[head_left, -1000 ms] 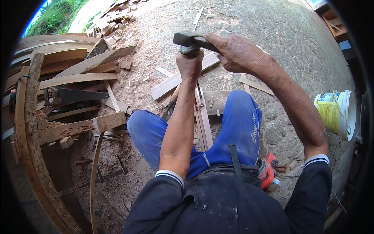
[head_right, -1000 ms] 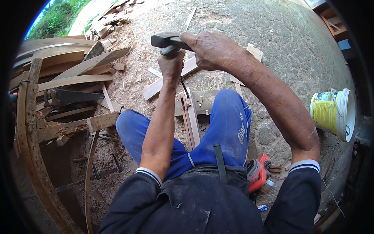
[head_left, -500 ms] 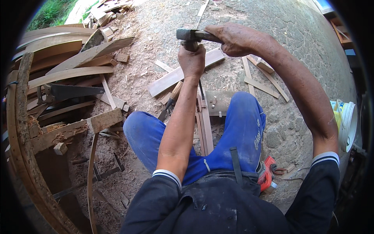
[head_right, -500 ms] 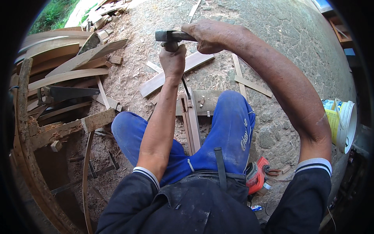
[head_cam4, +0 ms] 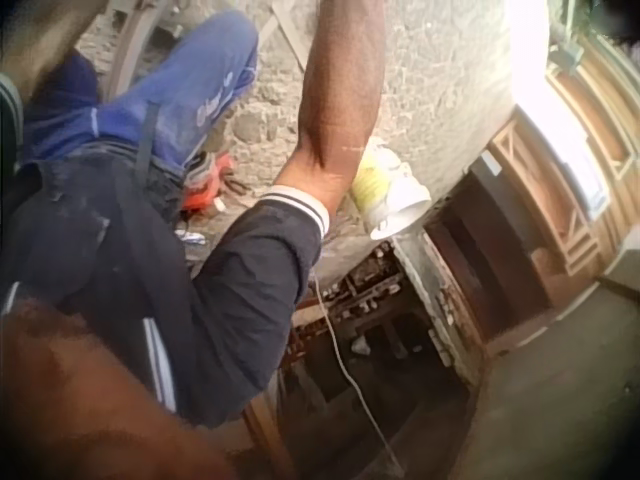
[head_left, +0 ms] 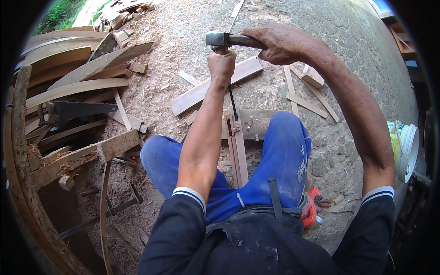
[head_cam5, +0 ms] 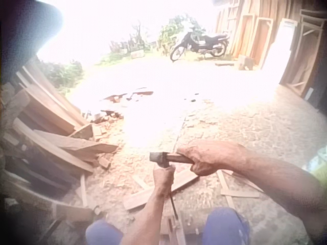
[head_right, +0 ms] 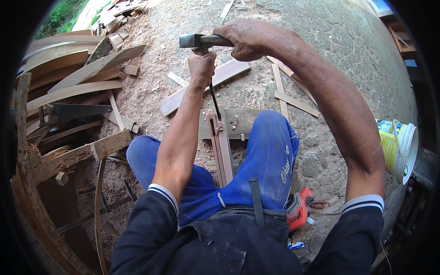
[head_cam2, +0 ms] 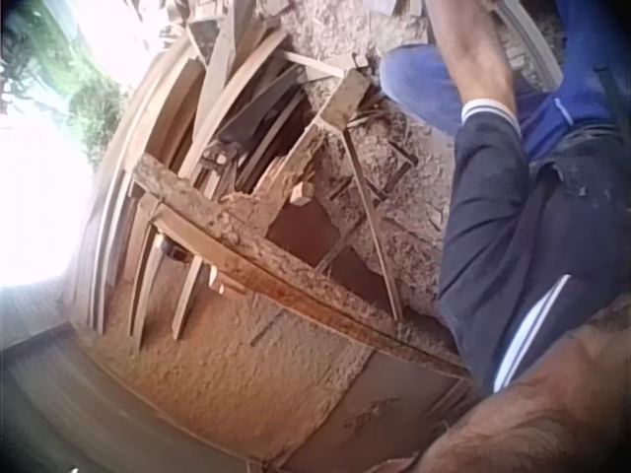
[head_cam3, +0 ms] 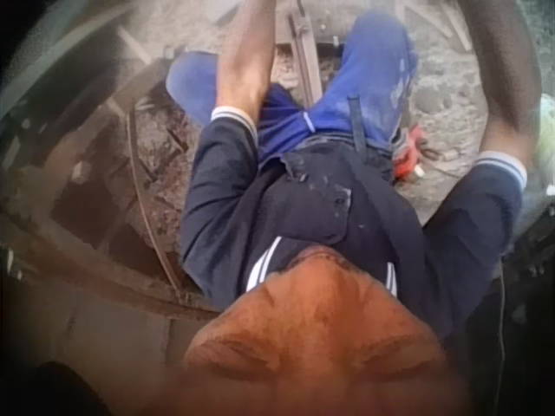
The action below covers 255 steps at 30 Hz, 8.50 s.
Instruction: The person sits on the ground and repeatedly strikes the back of a chisel with a hammer to sharpen or shape its edge. The person holds the chisel in the left hand and the hammer in the right hand, striking the chisel multiple times in a repetitive motion.
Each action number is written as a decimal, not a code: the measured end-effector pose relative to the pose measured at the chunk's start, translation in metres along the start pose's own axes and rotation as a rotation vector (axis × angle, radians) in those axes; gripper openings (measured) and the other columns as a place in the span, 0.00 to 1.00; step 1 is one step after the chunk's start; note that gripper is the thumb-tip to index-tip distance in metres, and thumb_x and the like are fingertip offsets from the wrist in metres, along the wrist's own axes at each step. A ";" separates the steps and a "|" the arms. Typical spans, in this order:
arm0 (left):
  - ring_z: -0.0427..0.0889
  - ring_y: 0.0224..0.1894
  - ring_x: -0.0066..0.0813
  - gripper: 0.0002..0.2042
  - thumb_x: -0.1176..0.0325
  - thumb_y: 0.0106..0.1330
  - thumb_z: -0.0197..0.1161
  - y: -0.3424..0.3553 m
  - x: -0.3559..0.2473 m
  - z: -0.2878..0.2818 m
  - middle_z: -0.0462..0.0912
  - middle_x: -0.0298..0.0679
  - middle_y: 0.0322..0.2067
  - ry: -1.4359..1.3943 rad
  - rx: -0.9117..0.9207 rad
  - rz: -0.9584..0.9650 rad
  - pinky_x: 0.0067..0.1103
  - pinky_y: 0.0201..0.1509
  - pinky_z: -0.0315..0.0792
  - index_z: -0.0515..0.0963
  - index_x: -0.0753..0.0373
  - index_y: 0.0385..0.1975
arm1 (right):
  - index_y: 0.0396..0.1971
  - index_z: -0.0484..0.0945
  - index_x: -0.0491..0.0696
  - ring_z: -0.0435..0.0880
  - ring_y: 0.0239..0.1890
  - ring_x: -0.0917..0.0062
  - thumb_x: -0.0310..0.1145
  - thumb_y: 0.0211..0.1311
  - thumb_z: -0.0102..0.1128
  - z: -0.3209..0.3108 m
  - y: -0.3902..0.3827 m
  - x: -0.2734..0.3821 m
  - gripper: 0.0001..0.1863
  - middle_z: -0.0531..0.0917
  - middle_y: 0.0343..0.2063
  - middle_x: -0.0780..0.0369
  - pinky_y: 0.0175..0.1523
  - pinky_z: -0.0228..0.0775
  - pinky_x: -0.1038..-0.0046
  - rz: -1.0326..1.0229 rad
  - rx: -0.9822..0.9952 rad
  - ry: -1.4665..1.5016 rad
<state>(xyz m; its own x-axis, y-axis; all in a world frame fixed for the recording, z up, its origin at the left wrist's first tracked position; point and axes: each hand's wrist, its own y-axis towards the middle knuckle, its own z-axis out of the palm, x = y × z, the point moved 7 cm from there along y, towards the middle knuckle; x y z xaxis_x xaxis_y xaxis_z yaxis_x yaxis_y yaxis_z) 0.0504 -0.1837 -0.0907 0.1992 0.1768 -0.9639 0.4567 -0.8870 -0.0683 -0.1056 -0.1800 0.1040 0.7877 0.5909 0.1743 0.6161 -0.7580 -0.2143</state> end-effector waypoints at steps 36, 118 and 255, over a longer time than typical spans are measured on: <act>0.78 0.50 0.23 0.25 0.71 0.64 0.74 -0.127 -0.155 -0.083 0.79 0.39 0.47 -0.514 0.338 0.248 0.21 0.54 0.74 0.70 0.65 0.58 | 0.59 0.75 0.47 0.87 0.48 0.51 0.38 0.60 0.67 0.166 -0.212 -0.004 0.28 0.86 0.43 0.47 0.55 0.78 0.57 0.399 -0.232 0.776; 0.83 0.26 0.31 0.12 0.67 0.59 0.77 -0.217 -0.125 -0.081 0.83 0.40 0.25 -0.179 0.179 0.542 0.28 0.35 0.78 0.78 0.64 0.28 | 0.69 0.62 0.40 0.87 0.51 0.47 0.26 0.61 0.63 0.021 -0.277 0.100 0.36 0.84 0.50 0.42 0.55 0.79 0.58 0.122 -0.536 0.844; 0.79 0.18 0.26 0.06 0.69 0.61 0.67 -0.052 -0.041 -0.021 0.80 0.36 0.19 -0.036 -0.120 0.092 0.26 0.24 0.75 0.79 0.65 0.31 | 0.64 0.70 0.55 0.87 0.39 0.61 0.26 0.54 0.57 0.024 -0.007 0.002 0.32 0.86 0.37 0.54 0.43 0.79 0.59 0.075 0.211 0.169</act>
<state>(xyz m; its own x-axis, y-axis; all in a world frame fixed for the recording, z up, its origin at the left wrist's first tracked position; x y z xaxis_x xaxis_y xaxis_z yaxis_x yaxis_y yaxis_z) 0.0370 -0.1357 -0.0422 0.2147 0.0796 -0.9734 0.5384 -0.8412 0.0500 -0.1077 -0.1671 0.0829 0.8297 0.4675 0.3049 0.5579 -0.7131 -0.4247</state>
